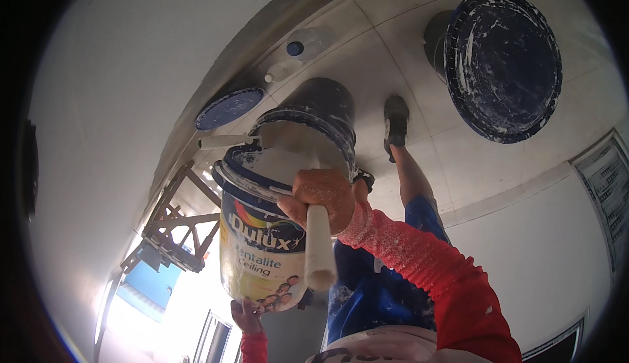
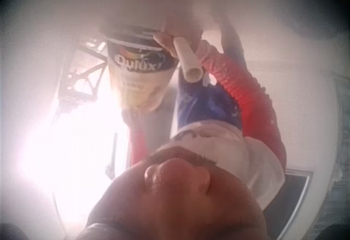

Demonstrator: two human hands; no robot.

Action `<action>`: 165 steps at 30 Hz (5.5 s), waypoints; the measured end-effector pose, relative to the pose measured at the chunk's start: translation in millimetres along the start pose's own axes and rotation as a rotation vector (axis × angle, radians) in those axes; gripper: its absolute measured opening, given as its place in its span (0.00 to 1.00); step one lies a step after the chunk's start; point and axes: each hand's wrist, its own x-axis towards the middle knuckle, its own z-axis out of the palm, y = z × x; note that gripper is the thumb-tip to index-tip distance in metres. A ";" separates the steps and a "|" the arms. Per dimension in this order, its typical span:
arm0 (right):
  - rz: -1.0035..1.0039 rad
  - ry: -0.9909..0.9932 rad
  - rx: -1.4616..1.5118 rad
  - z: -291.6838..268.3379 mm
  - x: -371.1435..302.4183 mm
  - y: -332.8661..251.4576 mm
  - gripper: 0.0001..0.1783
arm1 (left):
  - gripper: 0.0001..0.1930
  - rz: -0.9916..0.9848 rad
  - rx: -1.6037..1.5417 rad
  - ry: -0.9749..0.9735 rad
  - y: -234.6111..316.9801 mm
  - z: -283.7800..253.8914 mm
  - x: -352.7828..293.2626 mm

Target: The person walks to a set of paint buckets, opens a bucket of white paint, and stirs it with a stick. They then pour some of the paint into a second bucket and add water from a plastic bottle before stirring again.

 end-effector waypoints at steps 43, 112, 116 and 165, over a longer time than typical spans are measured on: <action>0.265 -0.043 -0.001 -20.8 14.7 1.0 0.17 | 0.16 -0.025 0.000 -0.015 -0.2 -5.7 -1.7; 0.153 -0.142 0.119 -7.3 9.9 -5.4 0.18 | 0.15 -0.013 0.007 -0.048 -1.9 -6.7 1.2; 0.124 -0.089 0.100 -4.1 11.5 -7.5 0.17 | 0.15 -0.030 -0.011 -0.067 7.8 4.5 -3.0; 0.103 -0.174 0.048 -11.5 17.1 -7.6 0.18 | 0.16 -0.041 -0.030 -0.008 -8.1 -8.8 4.9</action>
